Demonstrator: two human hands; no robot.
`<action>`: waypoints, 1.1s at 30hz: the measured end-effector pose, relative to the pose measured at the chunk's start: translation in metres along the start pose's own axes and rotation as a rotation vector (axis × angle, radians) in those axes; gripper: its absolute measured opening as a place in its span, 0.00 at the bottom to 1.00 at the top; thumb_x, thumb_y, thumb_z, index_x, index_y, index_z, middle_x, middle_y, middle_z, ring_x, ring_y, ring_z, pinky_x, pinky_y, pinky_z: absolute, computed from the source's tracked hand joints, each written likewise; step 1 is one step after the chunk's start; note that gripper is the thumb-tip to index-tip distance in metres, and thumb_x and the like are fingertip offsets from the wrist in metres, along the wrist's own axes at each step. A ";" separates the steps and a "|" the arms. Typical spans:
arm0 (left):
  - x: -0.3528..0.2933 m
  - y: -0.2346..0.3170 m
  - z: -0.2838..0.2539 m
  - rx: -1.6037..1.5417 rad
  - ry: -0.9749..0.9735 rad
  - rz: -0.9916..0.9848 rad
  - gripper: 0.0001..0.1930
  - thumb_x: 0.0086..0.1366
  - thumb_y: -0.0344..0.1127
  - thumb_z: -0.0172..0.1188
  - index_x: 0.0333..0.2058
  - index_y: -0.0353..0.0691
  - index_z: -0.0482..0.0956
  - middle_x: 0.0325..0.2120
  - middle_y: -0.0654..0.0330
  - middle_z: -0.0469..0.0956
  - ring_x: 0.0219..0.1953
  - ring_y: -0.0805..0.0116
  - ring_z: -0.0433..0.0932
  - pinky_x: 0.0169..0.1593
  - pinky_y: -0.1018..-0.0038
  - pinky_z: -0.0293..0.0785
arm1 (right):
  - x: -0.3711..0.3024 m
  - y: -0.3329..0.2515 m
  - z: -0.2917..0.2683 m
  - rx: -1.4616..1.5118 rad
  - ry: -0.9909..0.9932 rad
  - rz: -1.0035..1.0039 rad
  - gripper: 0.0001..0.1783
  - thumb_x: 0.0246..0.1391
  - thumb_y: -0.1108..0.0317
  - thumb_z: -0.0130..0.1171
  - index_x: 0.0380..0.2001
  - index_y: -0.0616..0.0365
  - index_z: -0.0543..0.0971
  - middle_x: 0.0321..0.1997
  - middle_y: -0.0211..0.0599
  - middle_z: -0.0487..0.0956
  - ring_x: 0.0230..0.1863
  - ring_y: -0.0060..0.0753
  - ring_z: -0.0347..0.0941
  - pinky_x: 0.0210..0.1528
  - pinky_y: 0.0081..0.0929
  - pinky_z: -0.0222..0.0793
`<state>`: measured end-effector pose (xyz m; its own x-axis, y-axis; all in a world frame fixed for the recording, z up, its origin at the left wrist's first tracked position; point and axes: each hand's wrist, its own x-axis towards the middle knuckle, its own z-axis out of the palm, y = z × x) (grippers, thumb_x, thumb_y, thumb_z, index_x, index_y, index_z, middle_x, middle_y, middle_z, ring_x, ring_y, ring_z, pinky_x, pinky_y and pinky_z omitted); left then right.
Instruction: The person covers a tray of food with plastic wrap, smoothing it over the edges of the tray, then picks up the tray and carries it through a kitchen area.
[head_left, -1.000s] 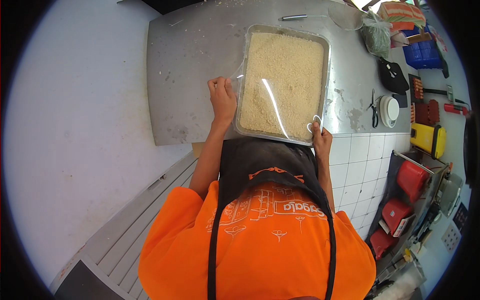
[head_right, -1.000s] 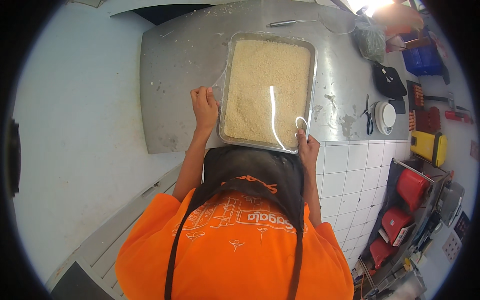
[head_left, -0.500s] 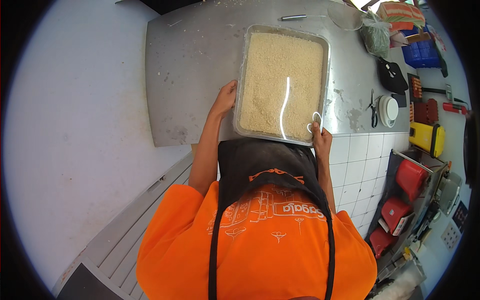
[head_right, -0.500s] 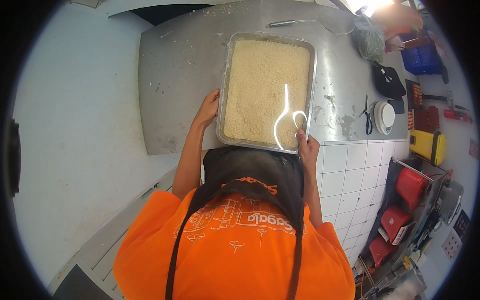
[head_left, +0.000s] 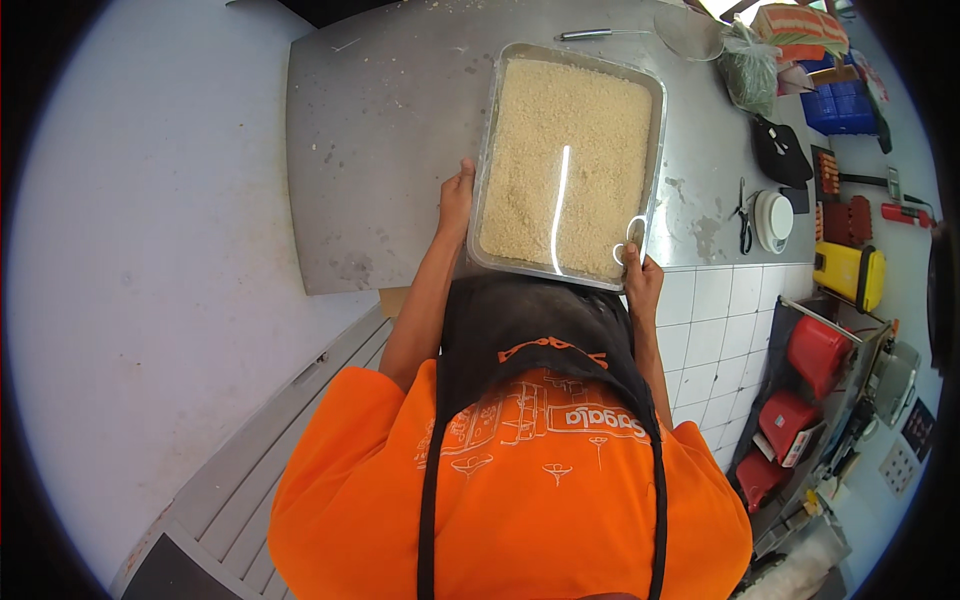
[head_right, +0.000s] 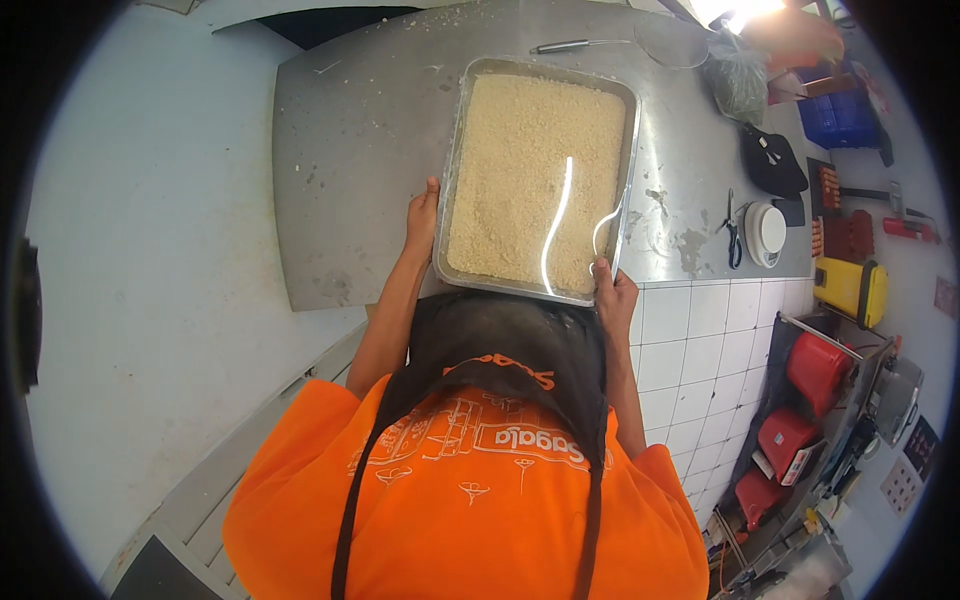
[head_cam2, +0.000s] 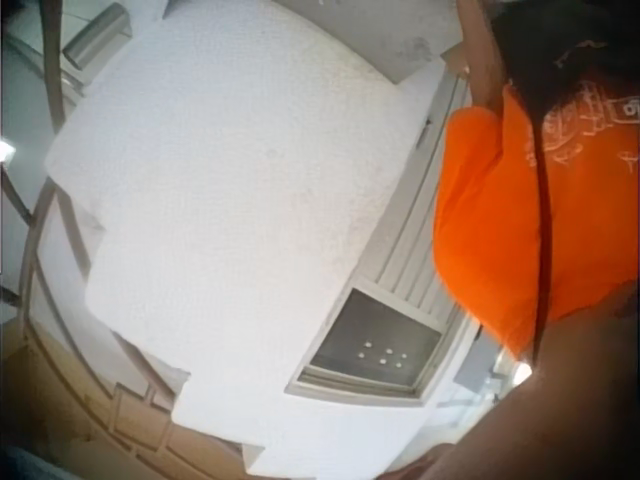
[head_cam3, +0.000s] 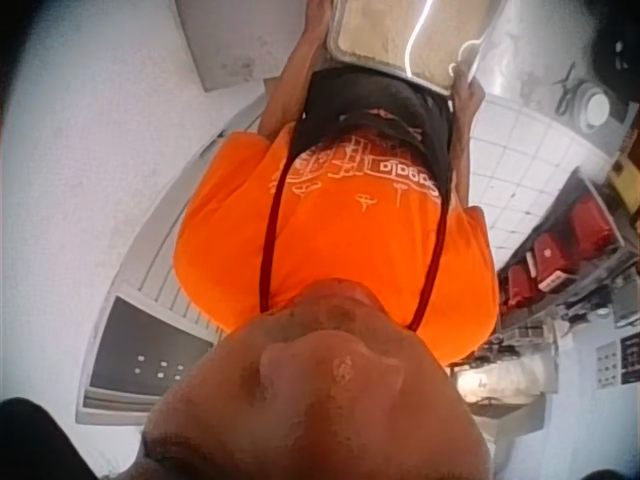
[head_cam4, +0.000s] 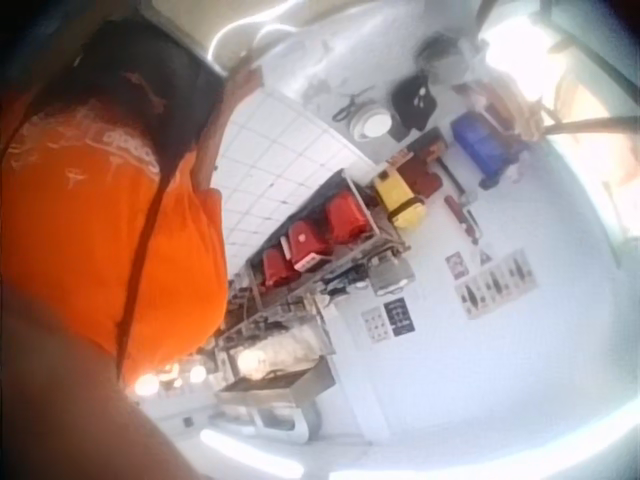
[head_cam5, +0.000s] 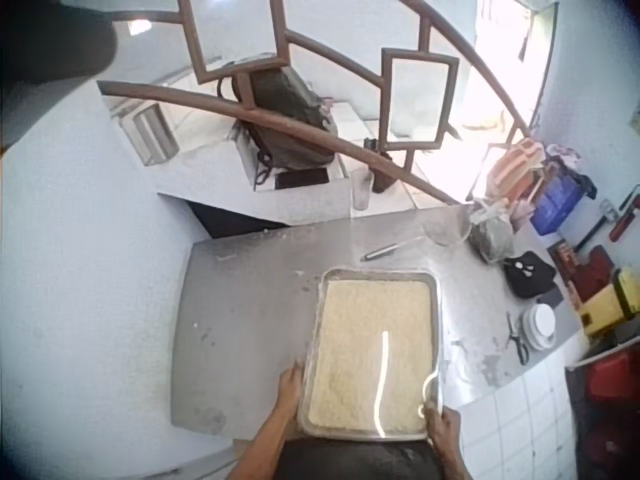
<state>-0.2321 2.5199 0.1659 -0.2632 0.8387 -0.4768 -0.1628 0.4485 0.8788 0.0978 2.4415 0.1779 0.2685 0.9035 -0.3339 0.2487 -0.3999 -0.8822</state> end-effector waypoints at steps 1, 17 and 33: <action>0.001 -0.006 -0.005 -0.005 0.010 0.000 0.31 0.73 0.59 0.43 0.27 0.36 0.78 0.21 0.66 0.74 0.26 0.79 0.69 0.34 0.79 0.68 | -0.001 -0.002 0.001 0.009 -0.006 0.014 0.25 0.62 0.52 0.59 0.19 0.61 0.78 0.16 0.18 0.67 0.20 0.11 0.56 0.20 0.19 0.50; 0.005 0.070 0.026 0.935 0.180 0.722 0.19 0.68 0.50 0.56 0.41 0.39 0.81 0.43 0.51 0.69 0.43 0.55 0.68 0.45 0.62 0.70 | -0.005 -0.007 0.000 0.036 -0.023 0.021 0.24 0.62 0.52 0.59 0.18 0.60 0.77 0.17 0.18 0.67 0.20 0.11 0.56 0.21 0.18 0.49; 0.083 0.105 0.050 0.930 0.181 0.504 0.23 0.66 0.51 0.55 0.28 0.33 0.83 0.37 0.47 0.78 0.44 0.46 0.74 0.40 0.56 0.75 | -0.004 0.001 0.001 0.066 -0.053 0.026 0.26 0.62 0.51 0.59 0.16 0.59 0.74 0.15 0.19 0.66 0.19 0.12 0.56 0.20 0.18 0.49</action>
<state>-0.2231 2.6522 0.2194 -0.2471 0.9689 0.0159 0.7717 0.1868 0.6079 0.0965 2.4380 0.1783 0.2245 0.9003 -0.3728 0.1795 -0.4142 -0.8923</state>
